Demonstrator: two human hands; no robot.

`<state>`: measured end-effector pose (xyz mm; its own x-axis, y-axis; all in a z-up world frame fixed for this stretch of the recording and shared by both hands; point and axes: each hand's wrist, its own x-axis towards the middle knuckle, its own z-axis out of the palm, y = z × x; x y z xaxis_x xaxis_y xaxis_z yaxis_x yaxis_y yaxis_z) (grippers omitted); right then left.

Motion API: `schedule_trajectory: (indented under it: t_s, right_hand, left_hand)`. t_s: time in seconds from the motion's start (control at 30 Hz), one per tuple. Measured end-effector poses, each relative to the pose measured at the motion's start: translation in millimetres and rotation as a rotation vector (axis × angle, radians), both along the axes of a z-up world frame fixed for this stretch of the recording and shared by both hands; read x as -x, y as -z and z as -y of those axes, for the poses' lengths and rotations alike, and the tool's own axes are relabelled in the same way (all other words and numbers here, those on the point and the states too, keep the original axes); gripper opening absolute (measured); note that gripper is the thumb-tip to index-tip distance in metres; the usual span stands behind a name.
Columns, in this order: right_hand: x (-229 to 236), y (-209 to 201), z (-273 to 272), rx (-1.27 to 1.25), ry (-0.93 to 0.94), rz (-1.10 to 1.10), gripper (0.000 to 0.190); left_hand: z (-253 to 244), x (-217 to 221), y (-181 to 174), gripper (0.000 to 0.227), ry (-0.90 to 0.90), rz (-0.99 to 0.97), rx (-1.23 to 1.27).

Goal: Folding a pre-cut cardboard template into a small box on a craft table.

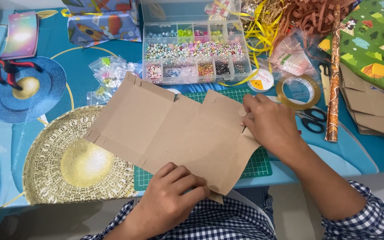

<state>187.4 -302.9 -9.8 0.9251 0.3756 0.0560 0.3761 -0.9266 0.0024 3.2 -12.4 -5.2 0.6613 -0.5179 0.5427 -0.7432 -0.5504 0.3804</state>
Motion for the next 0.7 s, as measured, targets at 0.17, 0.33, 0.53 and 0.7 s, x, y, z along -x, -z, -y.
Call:
schedule_trajectory:
  t_s: [0.17, 0.33, 0.53, 0.7]
  right_hand:
    - [-4, 23, 8, 0.097, -0.125, 0.238, 0.015]
    - [-3, -35, -10, 0.064, -0.241, 0.032, 0.037]
    - [-67, -58, -27, -0.214, -0.213, 0.067, 0.045]
    - [-97, -71, -59, -0.163, -0.149, -0.077, 0.031]
  left_hand:
    - [2, -2, 2, 0.008, 0.013, -0.039, -0.002]
    - [3, -3, 4, 0.011, 0.072, -0.052, 0.043]
    - [-3, -5, 4, 0.006, 0.105, -0.019, 0.069]
    - [-4, -8, 0, 0.012, 0.117, -0.014, 0.087]
